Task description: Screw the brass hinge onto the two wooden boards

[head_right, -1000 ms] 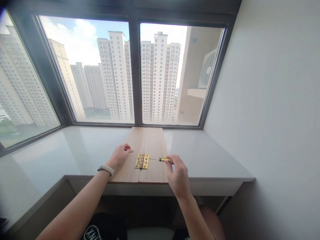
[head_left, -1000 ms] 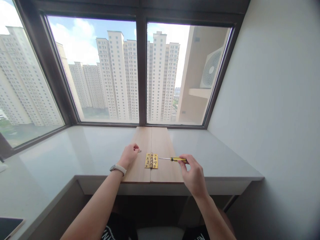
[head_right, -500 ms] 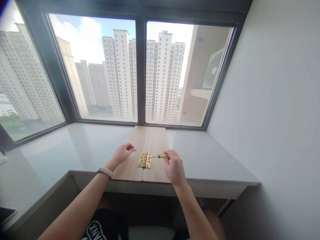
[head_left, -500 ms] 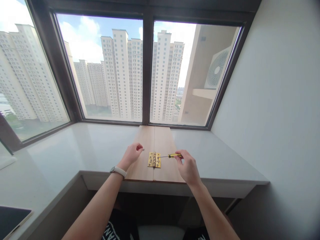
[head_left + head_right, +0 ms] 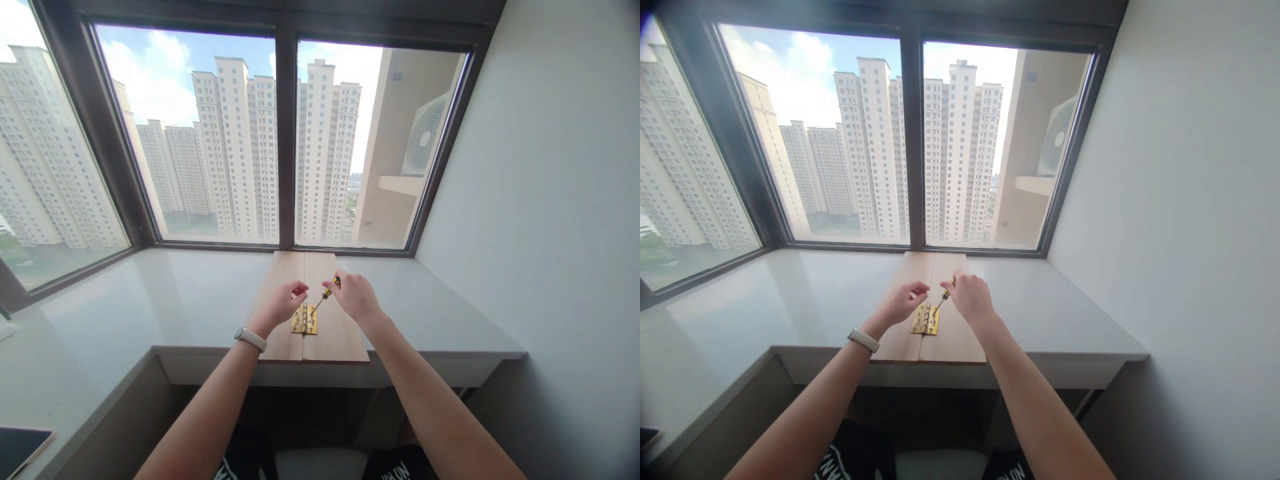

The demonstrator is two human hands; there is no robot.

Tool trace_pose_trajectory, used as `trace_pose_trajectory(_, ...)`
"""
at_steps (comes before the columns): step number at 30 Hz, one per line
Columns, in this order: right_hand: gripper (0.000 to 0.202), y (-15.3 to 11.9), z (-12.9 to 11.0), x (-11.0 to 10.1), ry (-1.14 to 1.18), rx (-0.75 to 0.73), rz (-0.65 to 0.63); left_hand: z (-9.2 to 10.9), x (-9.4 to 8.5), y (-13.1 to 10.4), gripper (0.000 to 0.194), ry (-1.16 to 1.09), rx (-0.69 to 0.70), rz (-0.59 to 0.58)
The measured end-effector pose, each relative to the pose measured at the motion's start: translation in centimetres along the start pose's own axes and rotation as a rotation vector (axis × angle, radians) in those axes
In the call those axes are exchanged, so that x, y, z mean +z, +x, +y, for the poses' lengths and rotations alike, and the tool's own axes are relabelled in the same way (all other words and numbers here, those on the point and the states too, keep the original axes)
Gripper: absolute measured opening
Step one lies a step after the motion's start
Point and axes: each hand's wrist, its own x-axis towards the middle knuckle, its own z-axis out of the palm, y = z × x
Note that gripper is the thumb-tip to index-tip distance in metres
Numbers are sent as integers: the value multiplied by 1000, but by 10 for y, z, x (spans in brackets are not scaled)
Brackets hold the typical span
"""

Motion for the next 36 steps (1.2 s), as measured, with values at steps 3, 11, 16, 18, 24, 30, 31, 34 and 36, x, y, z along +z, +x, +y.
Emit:
trace_pose_trajectory(3,29,6,-4,-1,-46,-15,-50,7,6,4,25,-52,20,-23)
trace_pose_trajectory(11,10,8,0,-9,62,-299,-148,21,21,12,30,-263,91,-116)
trace_pose_trajectory(16,15,11,5,-13,132,-376,-171,29,34,18,27,-415,153,-121)
trace_pose_trajectory(18,13,11,7,-14,157,-336,-170,29,37,19,25,-403,160,-95)
trace_pose_trajectory(24,36,9,1,-21,-27,-97,-106,29,40,18,16,-284,130,-9)
trace_pose_trajectory(30,38,12,-12,-21,-104,26,-97,34,49,18,11,-153,111,133)
trace_pose_trajectory(31,35,13,-14,-20,-97,36,-102,34,49,18,12,-130,105,153)
trace_pose_trajectory(34,22,15,-15,-18,-65,9,-121,34,46,18,17,-103,91,159)
trace_pose_trajectory(36,12,16,-14,-19,-32,-61,-135,35,41,17,23,-131,98,127)
